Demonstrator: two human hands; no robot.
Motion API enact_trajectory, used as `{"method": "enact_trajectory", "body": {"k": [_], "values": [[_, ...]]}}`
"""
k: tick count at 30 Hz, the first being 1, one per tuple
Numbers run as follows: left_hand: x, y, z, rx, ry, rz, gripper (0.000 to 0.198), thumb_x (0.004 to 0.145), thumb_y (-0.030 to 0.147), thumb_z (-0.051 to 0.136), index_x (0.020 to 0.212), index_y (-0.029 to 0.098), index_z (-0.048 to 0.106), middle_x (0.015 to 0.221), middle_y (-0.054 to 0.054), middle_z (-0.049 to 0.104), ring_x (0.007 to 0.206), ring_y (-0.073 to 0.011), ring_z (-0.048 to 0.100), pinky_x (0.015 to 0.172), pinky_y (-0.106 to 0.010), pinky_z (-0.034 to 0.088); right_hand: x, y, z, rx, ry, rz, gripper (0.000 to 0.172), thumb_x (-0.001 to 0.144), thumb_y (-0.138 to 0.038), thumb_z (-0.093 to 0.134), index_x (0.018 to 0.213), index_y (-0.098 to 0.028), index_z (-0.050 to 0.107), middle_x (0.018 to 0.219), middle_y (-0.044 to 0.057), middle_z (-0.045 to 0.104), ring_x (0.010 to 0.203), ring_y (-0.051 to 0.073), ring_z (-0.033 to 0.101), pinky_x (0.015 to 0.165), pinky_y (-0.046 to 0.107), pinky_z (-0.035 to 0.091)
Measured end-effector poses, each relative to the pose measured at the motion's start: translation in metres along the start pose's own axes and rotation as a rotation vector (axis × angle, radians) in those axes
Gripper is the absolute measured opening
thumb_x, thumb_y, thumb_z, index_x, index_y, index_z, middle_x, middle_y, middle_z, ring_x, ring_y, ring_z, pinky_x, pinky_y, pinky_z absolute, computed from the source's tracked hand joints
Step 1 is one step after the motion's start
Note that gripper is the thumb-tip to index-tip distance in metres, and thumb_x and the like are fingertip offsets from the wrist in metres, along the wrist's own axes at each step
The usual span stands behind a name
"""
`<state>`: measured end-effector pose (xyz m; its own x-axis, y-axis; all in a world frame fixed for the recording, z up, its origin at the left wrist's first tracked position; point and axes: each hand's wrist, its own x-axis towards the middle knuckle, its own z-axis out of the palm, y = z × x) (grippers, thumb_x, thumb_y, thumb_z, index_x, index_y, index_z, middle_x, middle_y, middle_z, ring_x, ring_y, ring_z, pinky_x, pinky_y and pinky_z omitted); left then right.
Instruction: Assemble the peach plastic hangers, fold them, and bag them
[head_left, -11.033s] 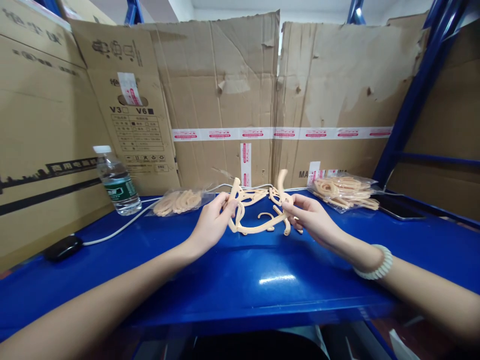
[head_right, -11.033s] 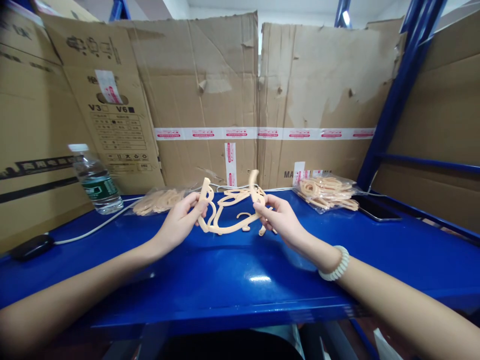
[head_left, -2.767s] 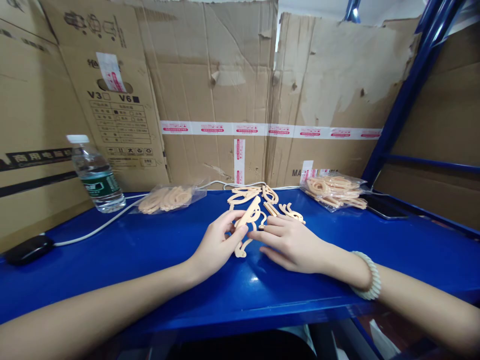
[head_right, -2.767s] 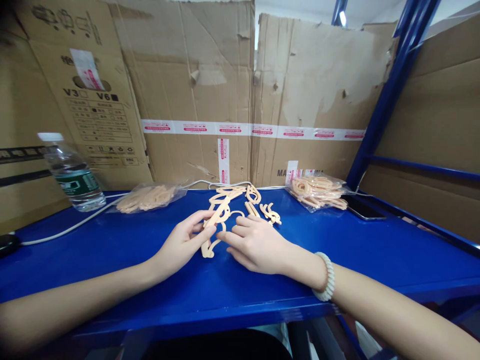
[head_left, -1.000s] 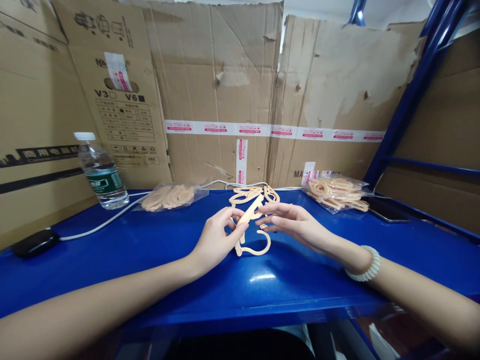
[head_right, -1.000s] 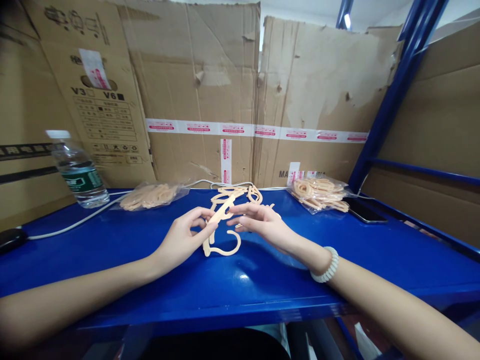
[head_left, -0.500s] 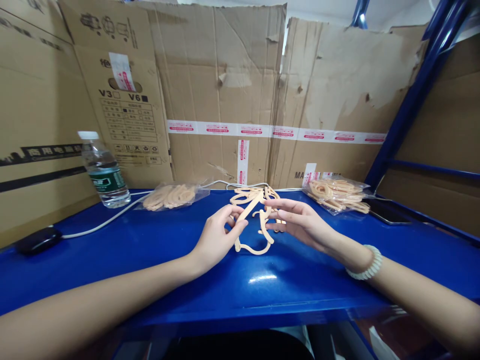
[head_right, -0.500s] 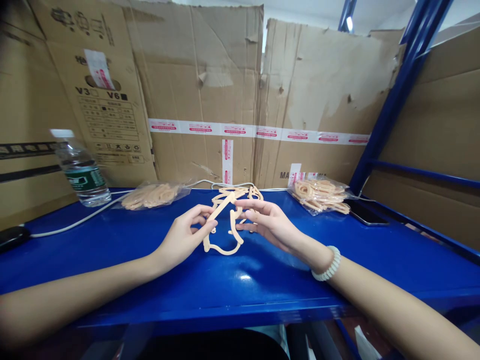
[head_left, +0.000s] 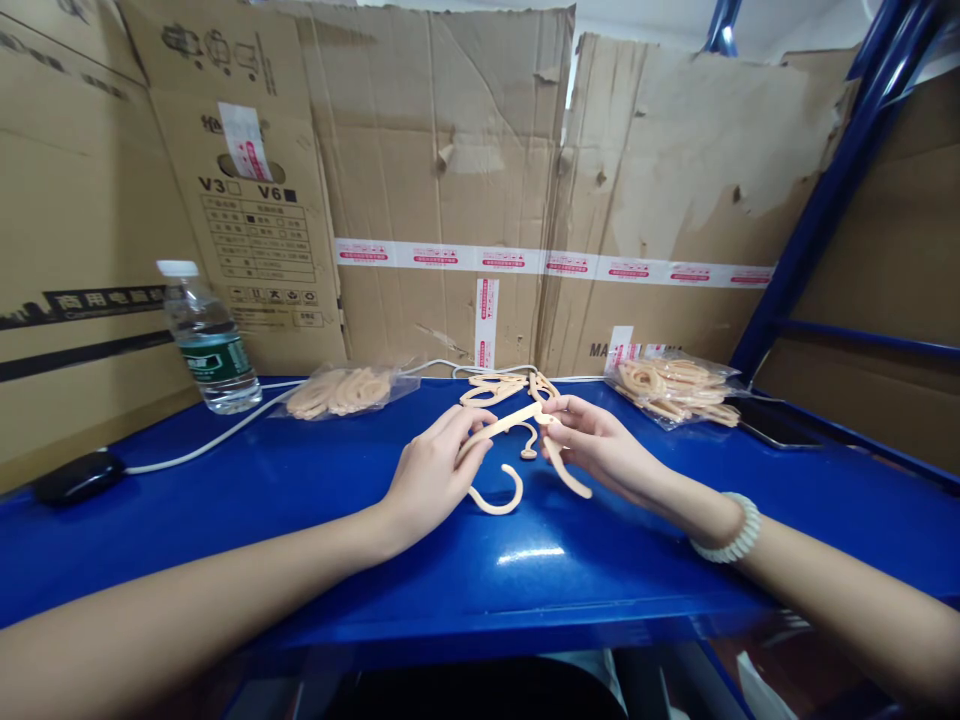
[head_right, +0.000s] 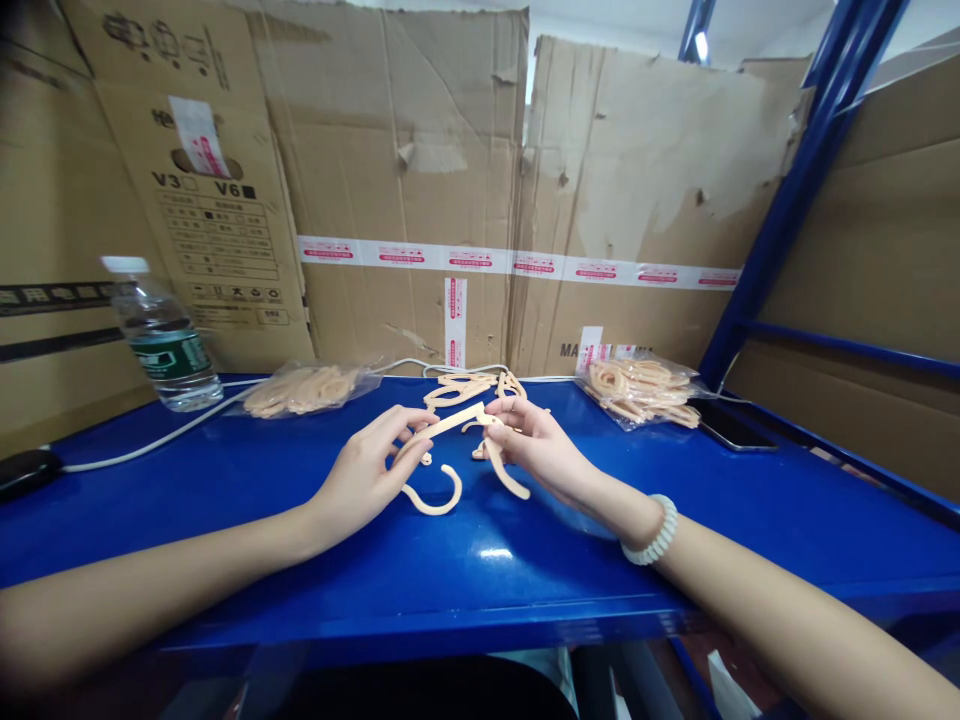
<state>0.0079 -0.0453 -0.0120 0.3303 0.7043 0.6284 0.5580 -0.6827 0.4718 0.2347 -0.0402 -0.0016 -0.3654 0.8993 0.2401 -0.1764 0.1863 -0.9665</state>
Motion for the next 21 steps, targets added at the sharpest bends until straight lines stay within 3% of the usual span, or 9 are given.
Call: {"method": "enact_trajectory", "body": {"k": [4,7,10,15,21], "values": [[0.000,-0.002,-0.002,0.160,-0.022,0.105,0.020,0.096,0.021,0.043,0.112,0.022,0.057,0.111,-0.005,0.063,0.089,-0.0191,0.065,0.076,-0.029,0.049,0.000,0.002,-0.003,-0.137,-0.080,0.061,0.035,0.084,-0.043,0.068,0.100,-0.015,0.055,0.074,0.003,0.068,0.060,0.010,0.060,0.056,0.022,0.044],[-0.001,-0.003,-0.001,0.349,-0.077,0.246,0.024,0.099,0.024,0.041,0.117,0.021,0.055,0.109,-0.006,0.066,0.088,-0.0210,0.068,0.068,-0.028,0.048,-0.002,0.003,-0.002,-0.270,-0.185,0.045,0.034,0.089,-0.047,0.062,0.094,-0.013,0.058,0.072,0.003,0.068,0.057,0.009,0.057,0.056,0.022,0.043],[-0.002,-0.004,-0.001,0.548,-0.108,0.405,0.024,0.099,0.026,0.043,0.118,0.020,0.056,0.099,-0.005,0.070,0.072,-0.0200,0.069,0.052,-0.026,0.043,-0.004,0.003,0.003,-0.341,-0.273,0.038,0.038,0.091,-0.050,0.057,0.096,-0.012,0.059,0.071,0.003,0.068,0.051,0.008,0.054,0.052,0.021,0.043],[-0.002,-0.006,0.000,0.744,-0.087,0.563,0.014,0.094,0.019,0.048,0.104,0.019,0.059,0.074,0.000,0.067,0.049,-0.0180,0.062,0.039,-0.026,0.029,-0.007,0.002,0.009,-0.309,-0.299,0.141,0.041,0.087,-0.053,0.059,0.092,-0.013,0.056,0.067,0.002,0.067,0.039,0.006,0.051,0.041,0.018,0.040],[-0.001,-0.005,0.000,0.760,-0.125,0.623,0.011,0.090,0.013,0.044,0.086,0.018,0.053,0.058,0.002,0.060,0.046,-0.0175,0.061,0.038,-0.026,0.023,-0.008,0.003,0.011,-0.314,-0.333,0.218,0.044,0.087,-0.056,0.056,0.088,-0.012,0.060,0.051,-0.002,0.061,0.031,0.007,0.049,0.031,0.016,0.032]]}}
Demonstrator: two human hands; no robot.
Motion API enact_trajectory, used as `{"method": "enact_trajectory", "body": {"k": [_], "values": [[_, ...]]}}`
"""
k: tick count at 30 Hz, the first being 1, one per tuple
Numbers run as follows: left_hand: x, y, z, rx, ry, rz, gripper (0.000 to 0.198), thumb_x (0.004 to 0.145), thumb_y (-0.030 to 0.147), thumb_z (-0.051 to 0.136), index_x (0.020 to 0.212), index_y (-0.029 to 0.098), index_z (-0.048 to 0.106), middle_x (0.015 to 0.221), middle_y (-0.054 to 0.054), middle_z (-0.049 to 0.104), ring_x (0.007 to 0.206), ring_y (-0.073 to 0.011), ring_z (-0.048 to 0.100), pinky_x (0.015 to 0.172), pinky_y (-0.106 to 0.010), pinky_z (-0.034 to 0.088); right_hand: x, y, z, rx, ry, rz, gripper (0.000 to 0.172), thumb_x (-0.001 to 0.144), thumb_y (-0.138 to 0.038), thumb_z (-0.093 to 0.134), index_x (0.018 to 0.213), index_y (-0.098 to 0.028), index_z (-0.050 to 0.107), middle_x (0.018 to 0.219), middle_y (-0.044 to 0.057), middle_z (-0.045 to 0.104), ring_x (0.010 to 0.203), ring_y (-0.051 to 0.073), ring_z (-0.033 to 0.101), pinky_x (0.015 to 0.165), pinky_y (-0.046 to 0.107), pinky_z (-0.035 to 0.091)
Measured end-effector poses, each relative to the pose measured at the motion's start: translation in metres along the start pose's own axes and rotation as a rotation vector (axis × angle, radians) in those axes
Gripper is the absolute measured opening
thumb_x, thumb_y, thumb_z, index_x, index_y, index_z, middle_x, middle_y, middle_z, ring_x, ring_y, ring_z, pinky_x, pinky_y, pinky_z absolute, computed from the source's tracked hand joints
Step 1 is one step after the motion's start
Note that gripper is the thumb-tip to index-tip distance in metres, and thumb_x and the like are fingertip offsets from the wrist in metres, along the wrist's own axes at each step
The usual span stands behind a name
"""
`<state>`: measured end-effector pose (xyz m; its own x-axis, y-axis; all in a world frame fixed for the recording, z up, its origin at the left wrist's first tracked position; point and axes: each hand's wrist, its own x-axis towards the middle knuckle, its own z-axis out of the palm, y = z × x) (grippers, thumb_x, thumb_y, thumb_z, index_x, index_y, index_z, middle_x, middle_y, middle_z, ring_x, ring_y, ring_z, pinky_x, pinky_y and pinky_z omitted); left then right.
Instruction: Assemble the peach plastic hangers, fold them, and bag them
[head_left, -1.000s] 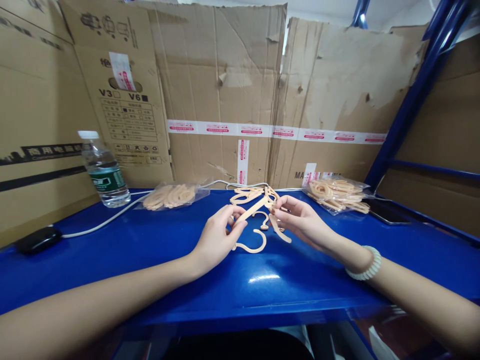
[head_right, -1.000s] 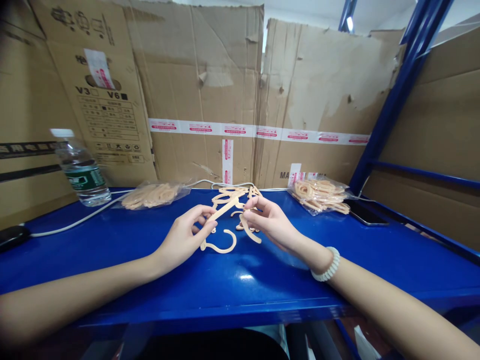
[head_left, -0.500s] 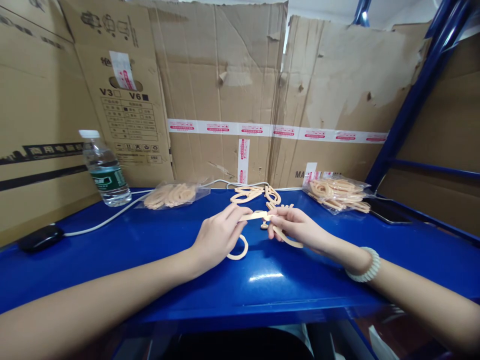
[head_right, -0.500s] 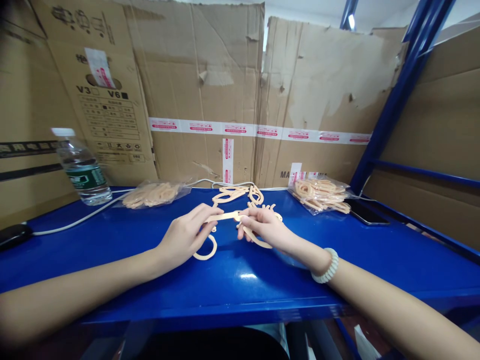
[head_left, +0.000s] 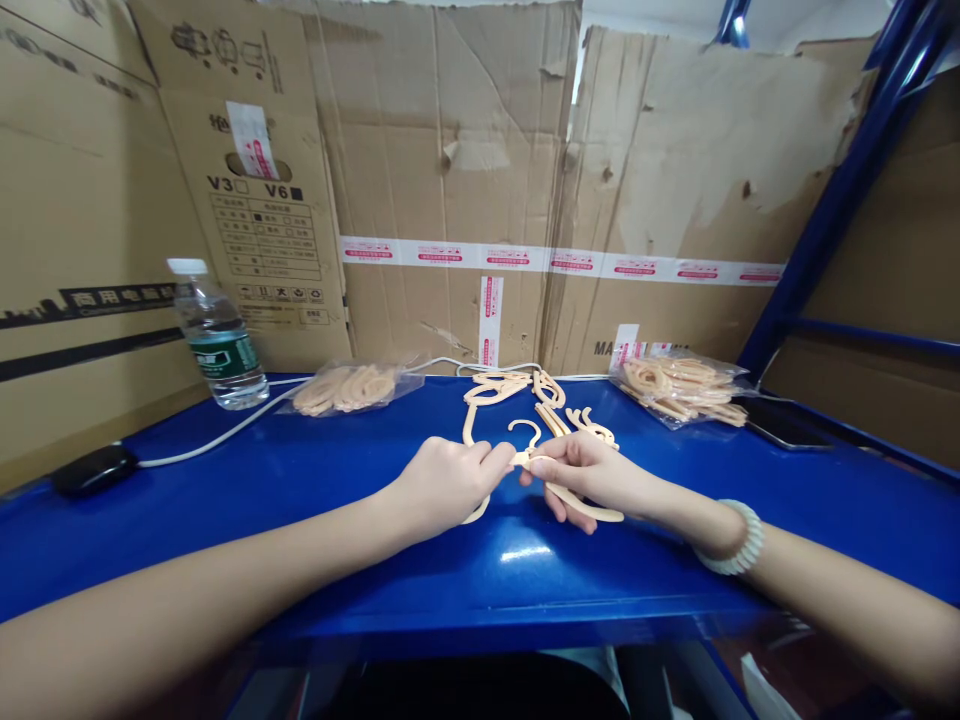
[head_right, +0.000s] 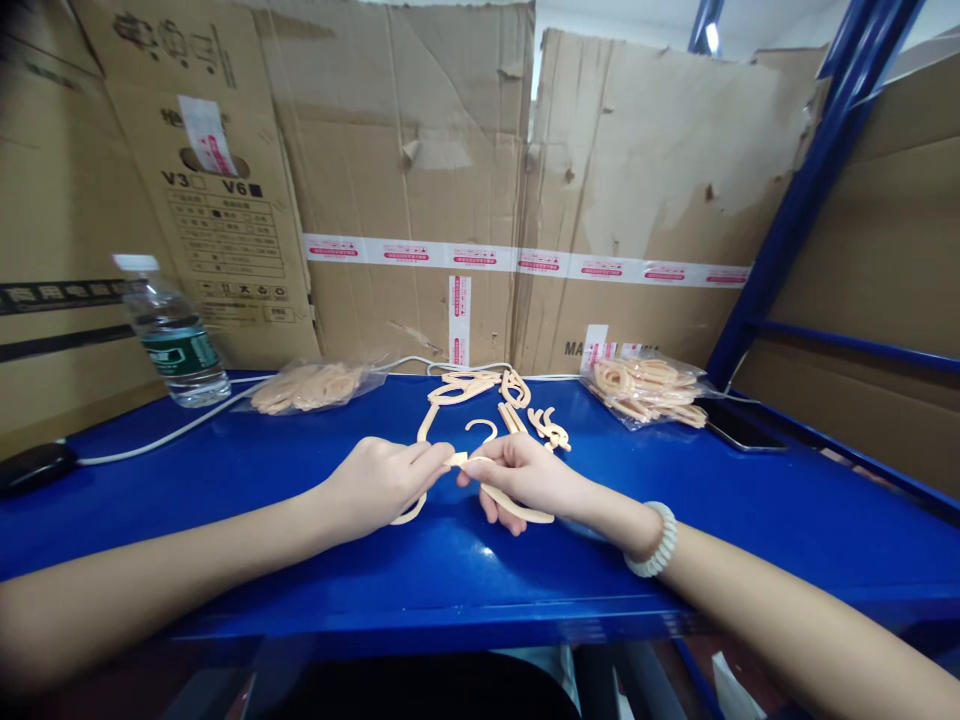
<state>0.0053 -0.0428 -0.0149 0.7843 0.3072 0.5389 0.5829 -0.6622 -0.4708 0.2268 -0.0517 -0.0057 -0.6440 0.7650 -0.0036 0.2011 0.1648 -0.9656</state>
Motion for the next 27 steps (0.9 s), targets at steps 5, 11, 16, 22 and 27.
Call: {"method": "enact_trajectory", "body": {"k": [5,11,16,22,27], "values": [[0.001,-0.001,-0.008,0.027,-0.068,0.064,0.013,0.087,0.010,0.043,0.081,0.018,0.050,0.056,0.001,0.060,0.043,-0.0176,0.059,0.037,-0.026,0.018,-0.001,0.000,0.005,-0.079,0.045,0.002,0.042,0.087,-0.056,0.056,0.081,-0.014,0.059,0.047,-0.004,0.058,0.030,0.008,0.049,0.031,0.016,0.033],[0.004,0.001,-0.013,-0.024,-0.181,0.039,0.015,0.086,0.008,0.041,0.083,0.016,0.053,0.058,-0.001,0.062,0.046,-0.0198,0.061,0.039,-0.026,0.018,-0.006,-0.001,0.011,-0.215,0.108,-0.092,0.039,0.092,-0.052,0.050,0.076,-0.016,0.055,0.048,-0.004,0.056,0.031,0.008,0.048,0.036,0.019,0.039],[0.007,0.002,-0.011,-0.180,-0.350,-0.192,0.021,0.096,0.023,0.039,0.086,0.018,0.057,0.055,-0.001,0.061,0.047,-0.0199,0.059,0.044,-0.025,0.018,-0.011,-0.008,0.018,-0.492,0.202,-0.276,0.040,0.093,-0.045,0.051,0.065,-0.017,0.049,0.053,-0.003,0.054,0.037,0.006,0.049,0.040,0.018,0.037],[0.011,-0.004,-0.011,-0.792,-0.195,-0.607,0.034,0.099,0.038,0.035,0.085,0.020,0.060,0.062,0.001,0.058,0.057,-0.0163,0.057,0.055,-0.024,0.034,-0.010,-0.018,-0.009,-0.342,0.385,-0.315,0.038,0.092,-0.048,0.053,0.080,-0.014,0.064,0.057,0.000,0.061,0.046,0.010,0.054,0.044,0.020,0.041],[0.015,-0.008,-0.014,-1.417,-0.191,-1.022,0.023,0.098,0.038,0.039,0.099,0.020,0.052,0.052,0.008,0.039,0.039,-0.0094,0.036,0.041,-0.020,0.028,-0.008,-0.015,-0.064,-0.632,0.663,-0.505,0.027,0.086,-0.042,0.064,0.080,-0.017,0.071,0.078,0.007,0.068,0.072,0.018,0.062,0.060,0.027,0.049]]}}
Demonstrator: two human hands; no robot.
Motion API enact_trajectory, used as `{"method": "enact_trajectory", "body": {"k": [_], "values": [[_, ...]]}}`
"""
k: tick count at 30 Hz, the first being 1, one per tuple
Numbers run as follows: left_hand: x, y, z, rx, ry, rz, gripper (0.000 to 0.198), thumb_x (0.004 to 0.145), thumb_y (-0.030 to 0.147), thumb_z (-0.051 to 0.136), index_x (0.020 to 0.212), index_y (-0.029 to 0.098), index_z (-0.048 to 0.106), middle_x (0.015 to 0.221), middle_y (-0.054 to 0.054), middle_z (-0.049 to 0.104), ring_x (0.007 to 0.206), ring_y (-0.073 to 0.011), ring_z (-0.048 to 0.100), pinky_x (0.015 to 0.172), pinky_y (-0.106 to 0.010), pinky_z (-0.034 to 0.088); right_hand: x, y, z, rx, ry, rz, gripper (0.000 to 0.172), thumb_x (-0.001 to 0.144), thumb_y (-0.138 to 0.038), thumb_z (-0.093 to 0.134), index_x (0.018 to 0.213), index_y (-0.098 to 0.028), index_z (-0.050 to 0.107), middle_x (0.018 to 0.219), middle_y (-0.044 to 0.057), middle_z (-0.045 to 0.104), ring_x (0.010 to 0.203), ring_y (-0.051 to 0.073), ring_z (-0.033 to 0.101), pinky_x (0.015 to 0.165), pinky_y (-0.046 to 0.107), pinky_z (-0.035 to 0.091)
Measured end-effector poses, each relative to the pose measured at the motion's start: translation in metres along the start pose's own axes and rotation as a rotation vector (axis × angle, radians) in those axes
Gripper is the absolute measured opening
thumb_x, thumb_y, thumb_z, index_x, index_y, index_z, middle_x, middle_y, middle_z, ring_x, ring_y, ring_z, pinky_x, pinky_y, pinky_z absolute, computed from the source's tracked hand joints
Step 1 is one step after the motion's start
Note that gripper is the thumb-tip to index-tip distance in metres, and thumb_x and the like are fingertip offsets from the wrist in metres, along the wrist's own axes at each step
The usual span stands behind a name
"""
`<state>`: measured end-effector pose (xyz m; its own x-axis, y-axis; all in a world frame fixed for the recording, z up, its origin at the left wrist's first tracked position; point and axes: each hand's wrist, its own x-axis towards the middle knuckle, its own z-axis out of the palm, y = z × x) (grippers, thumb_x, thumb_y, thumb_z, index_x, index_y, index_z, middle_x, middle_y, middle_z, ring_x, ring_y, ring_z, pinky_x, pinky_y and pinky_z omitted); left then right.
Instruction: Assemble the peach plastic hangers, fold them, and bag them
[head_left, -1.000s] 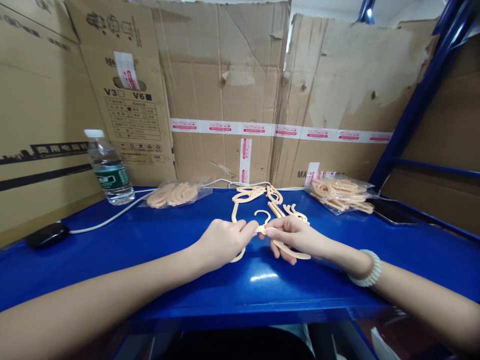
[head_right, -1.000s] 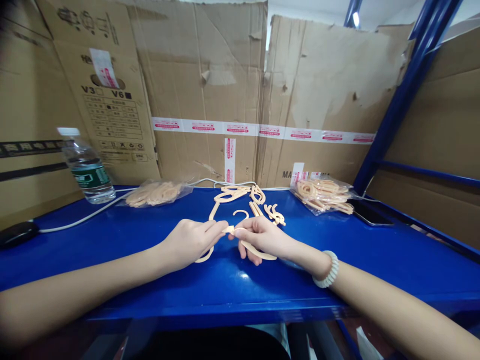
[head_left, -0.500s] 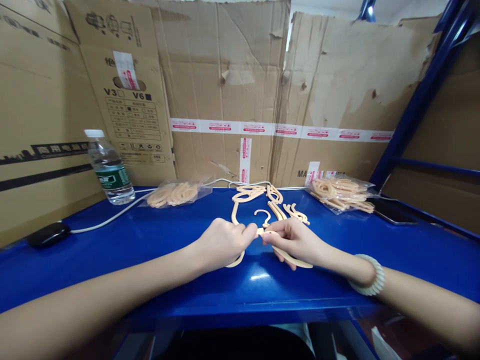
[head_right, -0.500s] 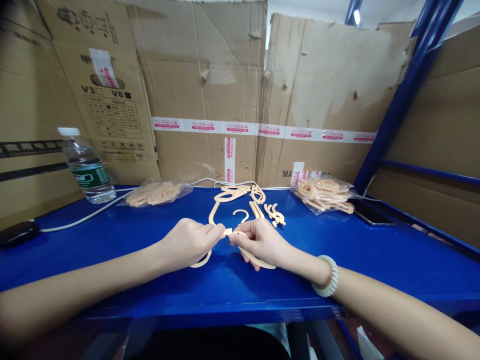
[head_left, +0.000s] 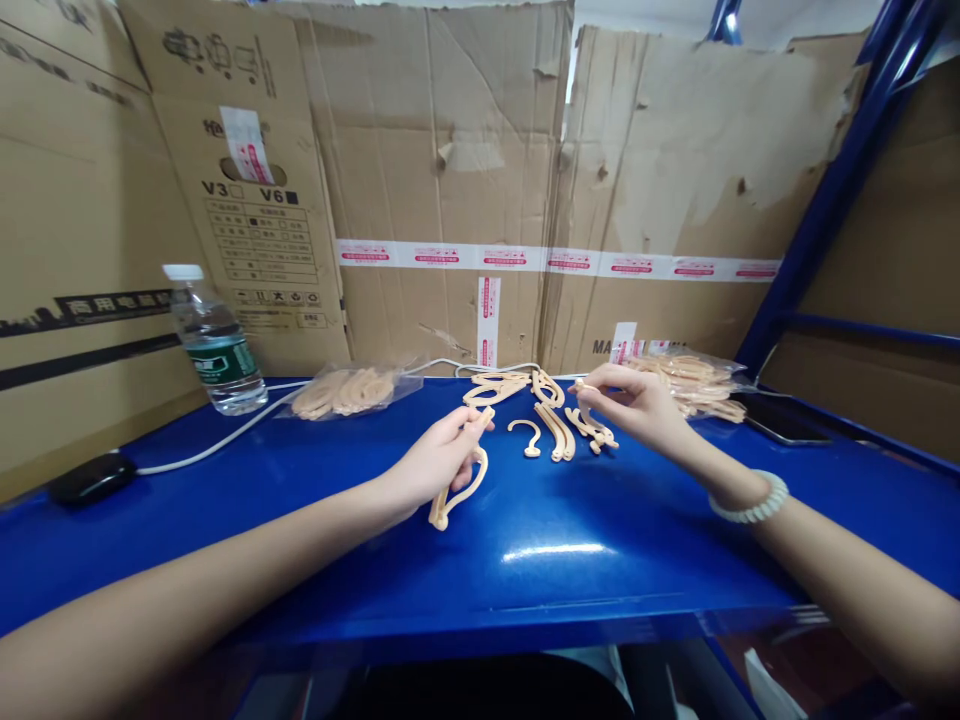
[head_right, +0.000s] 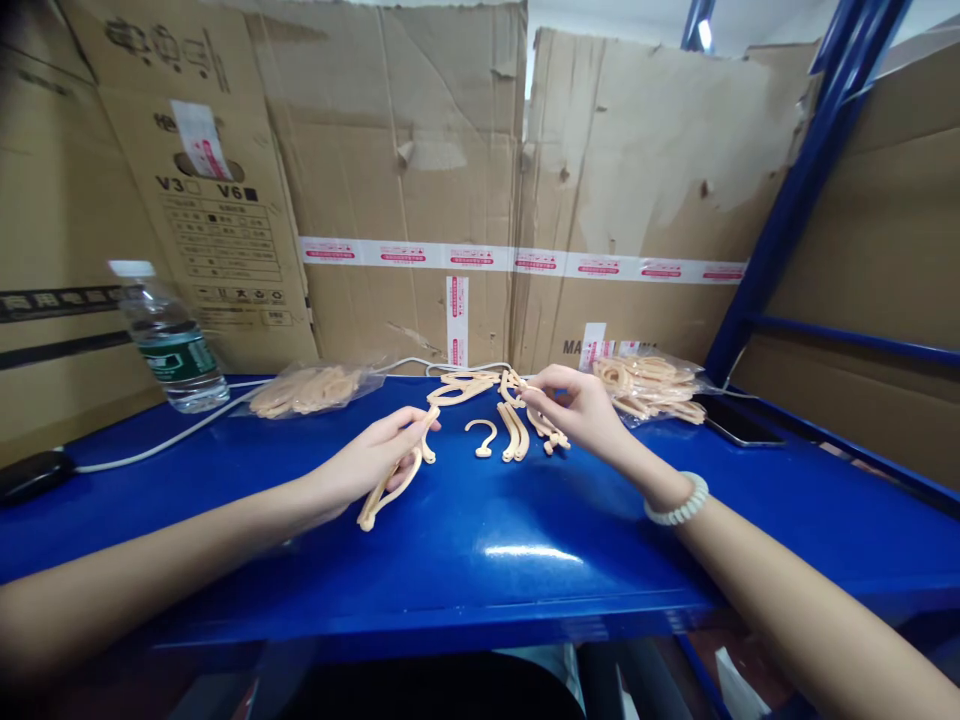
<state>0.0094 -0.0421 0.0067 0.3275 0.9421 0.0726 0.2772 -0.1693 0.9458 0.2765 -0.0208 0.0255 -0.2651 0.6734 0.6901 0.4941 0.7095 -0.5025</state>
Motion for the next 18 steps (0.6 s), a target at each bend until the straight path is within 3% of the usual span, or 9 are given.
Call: {"method": "enact_trajectory", "body": {"k": [2,5,8,12,15,18], "values": [[0.000,0.003,-0.001,-0.224,-0.021,-0.078,0.016,0.098,0.032,0.040,0.105,0.020,0.049,0.057,0.007,0.044,0.042,-0.0085,0.040,0.043,-0.019,0.034,0.004,0.017,-0.007,-0.159,-0.028,-0.080,0.022,0.086,-0.037,0.063,0.082,-0.018,0.073,0.082,0.008,0.068,0.071,0.018,0.062,0.058,0.028,0.049],[0.001,0.007,-0.002,-0.436,0.010,-0.130,0.011,0.096,0.016,0.042,0.106,0.018,0.047,0.061,0.004,0.049,0.048,-0.0090,0.048,0.050,-0.020,0.042,0.006,0.036,-0.009,-0.314,-0.183,-0.163,0.017,0.085,-0.023,0.060,0.087,-0.020,0.076,0.087,0.007,0.069,0.070,0.017,0.063,0.062,0.030,0.051],[0.000,0.009,-0.004,-0.480,0.075,-0.158,0.013,0.093,0.010,0.047,0.104,0.017,0.049,0.068,0.001,0.055,0.059,-0.0107,0.057,0.060,-0.023,0.048,0.007,0.044,-0.010,-0.390,-0.366,-0.164,0.024,0.078,-0.009,0.057,0.088,-0.020,0.076,0.090,0.007,0.070,0.077,0.018,0.066,0.070,0.030,0.054],[0.000,0.007,-0.007,-0.469,0.085,-0.155,0.009,0.090,0.011,0.053,0.097,0.017,0.051,0.077,-0.001,0.059,0.068,-0.0112,0.061,0.068,-0.024,0.050,0.008,0.046,-0.015,-0.490,-0.495,-0.136,0.035,0.070,0.003,0.052,0.085,-0.018,0.076,0.092,0.006,0.070,0.080,0.019,0.068,0.075,0.031,0.055],[0.001,0.003,-0.006,-0.494,0.110,-0.161,0.010,0.091,0.007,0.048,0.091,0.017,0.048,0.075,0.001,0.058,0.061,-0.0077,0.057,0.063,-0.021,0.048,0.006,0.040,-0.013,-0.513,-0.493,-0.153,0.042,0.068,0.006,0.045,0.087,-0.016,0.074,0.092,0.007,0.069,0.082,0.020,0.067,0.077,0.033,0.055],[0.001,0.001,-0.001,-0.507,0.126,-0.178,0.013,0.092,0.005,0.045,0.088,0.017,0.046,0.070,0.003,0.055,0.056,-0.0059,0.054,0.057,-0.018,0.045,-0.003,0.015,0.005,-0.441,-0.299,-0.271,0.039,0.079,0.001,0.044,0.105,-0.015,0.069,0.097,0.010,0.067,0.089,0.021,0.064,0.078,0.036,0.054]]}}
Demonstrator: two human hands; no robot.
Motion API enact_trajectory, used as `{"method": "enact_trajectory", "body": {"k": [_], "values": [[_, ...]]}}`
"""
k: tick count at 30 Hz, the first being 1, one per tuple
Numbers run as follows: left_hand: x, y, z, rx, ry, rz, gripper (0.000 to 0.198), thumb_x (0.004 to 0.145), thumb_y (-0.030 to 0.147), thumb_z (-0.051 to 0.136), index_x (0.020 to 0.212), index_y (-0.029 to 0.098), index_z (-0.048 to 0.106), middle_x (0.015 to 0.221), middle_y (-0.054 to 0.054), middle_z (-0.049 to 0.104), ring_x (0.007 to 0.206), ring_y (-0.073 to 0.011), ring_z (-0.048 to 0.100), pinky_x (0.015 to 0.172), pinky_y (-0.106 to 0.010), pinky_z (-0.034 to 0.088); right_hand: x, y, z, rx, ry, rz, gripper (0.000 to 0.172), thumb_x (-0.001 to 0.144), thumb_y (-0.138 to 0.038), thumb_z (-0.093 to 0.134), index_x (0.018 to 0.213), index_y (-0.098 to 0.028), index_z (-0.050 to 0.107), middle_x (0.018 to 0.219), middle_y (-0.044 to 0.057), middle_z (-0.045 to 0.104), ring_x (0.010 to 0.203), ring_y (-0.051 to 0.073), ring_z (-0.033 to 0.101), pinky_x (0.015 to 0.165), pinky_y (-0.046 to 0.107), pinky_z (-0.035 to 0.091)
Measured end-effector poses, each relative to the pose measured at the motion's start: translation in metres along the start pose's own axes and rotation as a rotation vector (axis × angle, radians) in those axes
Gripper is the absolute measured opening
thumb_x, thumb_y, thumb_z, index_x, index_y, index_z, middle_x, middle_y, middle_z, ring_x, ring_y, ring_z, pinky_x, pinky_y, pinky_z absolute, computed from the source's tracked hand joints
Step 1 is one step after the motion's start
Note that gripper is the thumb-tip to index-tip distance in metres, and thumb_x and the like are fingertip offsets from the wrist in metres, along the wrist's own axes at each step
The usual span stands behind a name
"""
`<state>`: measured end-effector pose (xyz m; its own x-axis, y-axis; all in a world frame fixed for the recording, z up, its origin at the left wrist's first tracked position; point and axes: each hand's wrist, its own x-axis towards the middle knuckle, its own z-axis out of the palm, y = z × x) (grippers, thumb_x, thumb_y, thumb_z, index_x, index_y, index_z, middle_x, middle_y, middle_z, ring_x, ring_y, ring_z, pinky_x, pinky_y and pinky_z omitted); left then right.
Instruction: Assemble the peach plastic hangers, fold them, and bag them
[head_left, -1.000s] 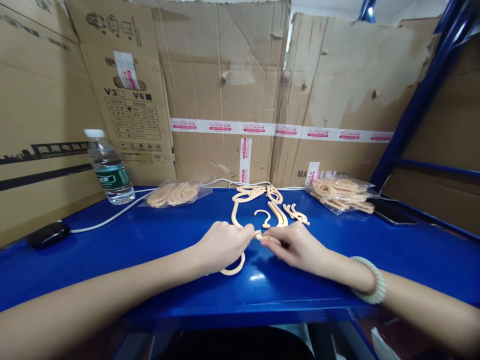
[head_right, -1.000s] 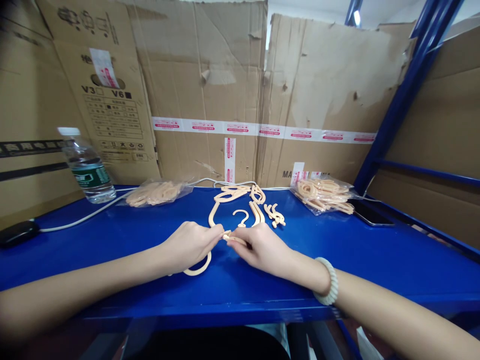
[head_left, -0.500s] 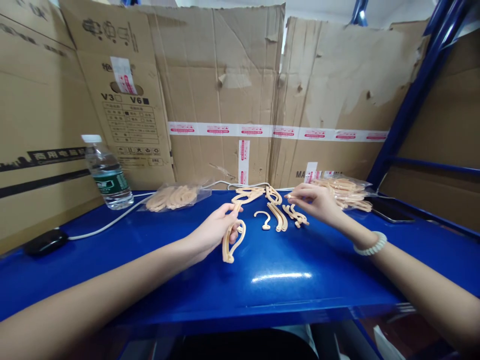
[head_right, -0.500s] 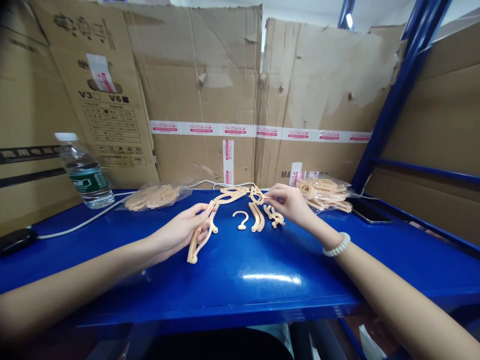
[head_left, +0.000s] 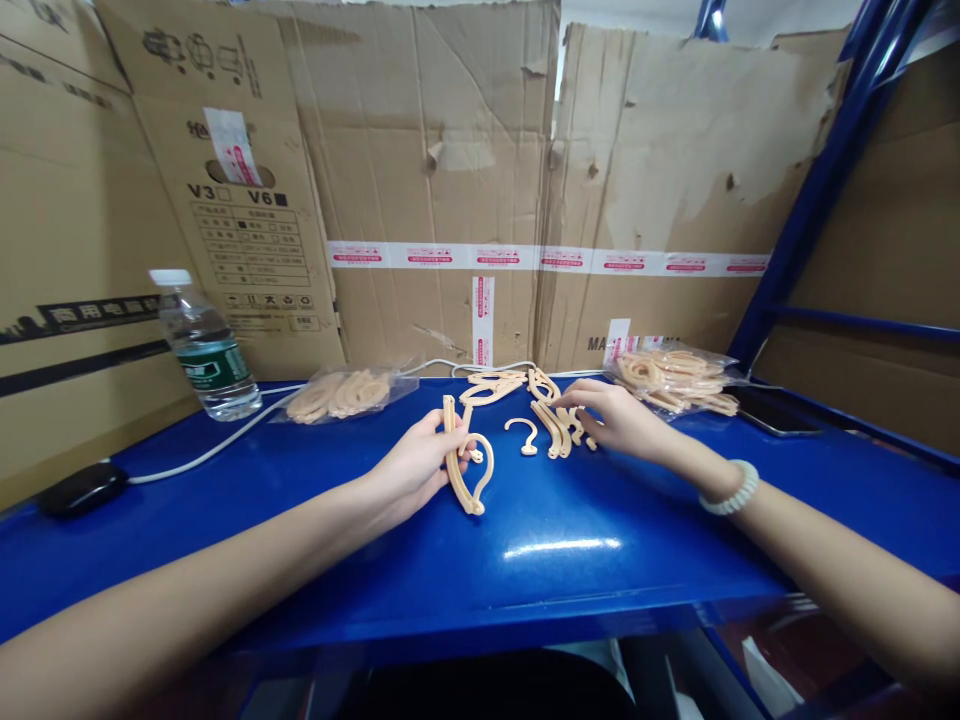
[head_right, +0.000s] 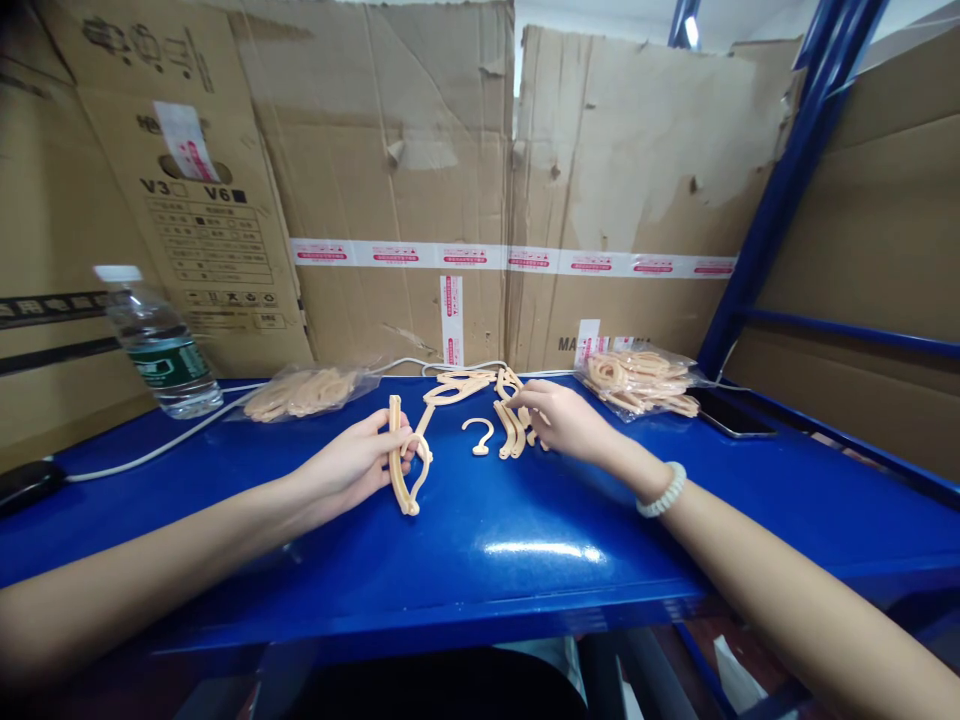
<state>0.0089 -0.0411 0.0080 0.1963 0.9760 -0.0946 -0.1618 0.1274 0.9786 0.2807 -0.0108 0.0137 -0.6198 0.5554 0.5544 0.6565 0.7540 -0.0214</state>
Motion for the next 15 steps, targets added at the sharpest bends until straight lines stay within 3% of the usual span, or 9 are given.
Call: {"method": "enact_trajectory", "body": {"k": [1,3,5,7,11,15], "values": [[0.000,-0.001,0.001,-0.002,-0.004,-0.002,0.013,0.093,0.006,0.045,0.088,0.017,0.046,0.070,0.003,0.056,0.057,-0.0060,0.054,0.057,-0.018,0.045,0.001,-0.015,0.003,0.017,0.085,-0.059,0.036,0.084,-0.003,0.044,0.110,-0.016,0.066,0.098,0.011,0.066,0.090,0.021,0.062,0.078,0.036,0.054],[-0.002,-0.003,0.003,-0.005,-0.016,0.004,0.010,0.094,0.008,0.046,0.090,0.018,0.045,0.073,0.001,0.059,0.060,-0.0068,0.058,0.061,-0.020,0.048,0.003,-0.047,0.007,0.040,0.108,-0.252,0.036,0.089,-0.007,0.044,0.120,-0.016,0.059,0.106,0.012,0.065,0.097,0.021,0.060,0.083,0.038,0.052],[-0.004,-0.004,0.004,0.005,-0.028,0.023,0.008,0.095,0.011,0.048,0.092,0.017,0.046,0.079,-0.001,0.063,0.067,-0.0087,0.062,0.067,-0.023,0.051,0.004,-0.073,0.011,-0.045,0.064,-0.445,0.031,0.093,-0.012,0.046,0.122,-0.015,0.058,0.111,0.012,0.065,0.105,0.023,0.057,0.088,0.040,0.048],[-0.006,-0.003,0.005,0.025,-0.025,0.037,0.006,0.095,0.012,0.048,0.092,0.017,0.046,0.082,-0.003,0.065,0.071,-0.0103,0.063,0.070,-0.025,0.052,0.002,-0.086,0.015,-0.141,0.018,-0.544,0.028,0.096,-0.019,0.047,0.122,-0.014,0.058,0.114,0.012,0.065,0.115,0.025,0.054,0.098,0.044,0.042],[-0.012,-0.001,0.009,0.029,-0.017,0.011,0.009,0.096,0.013,0.048,0.087,0.016,0.047,0.077,-0.001,0.063,0.066,-0.0090,0.060,0.068,-0.024,0.051,-0.001,-0.081,0.019,-0.201,-0.032,-0.507,0.029,0.099,-0.031,0.047,0.120,-0.014,0.058,0.116,0.011,0.065,0.125,0.025,0.047,0.108,0.048,0.029],[-0.015,-0.001,0.011,-0.025,-0.064,-0.015,0.009,0.095,0.012,0.048,0.086,0.015,0.049,0.083,-0.003,0.065,0.063,-0.0082,0.059,0.069,-0.025,0.052,0.000,-0.076,0.018,-0.172,-0.049,-0.439,0.029,0.099,-0.035,0.046,0.117,-0.016,0.059,0.108,0.009,0.066,0.109,0.025,0.052,0.099,0.044,0.034]]}}
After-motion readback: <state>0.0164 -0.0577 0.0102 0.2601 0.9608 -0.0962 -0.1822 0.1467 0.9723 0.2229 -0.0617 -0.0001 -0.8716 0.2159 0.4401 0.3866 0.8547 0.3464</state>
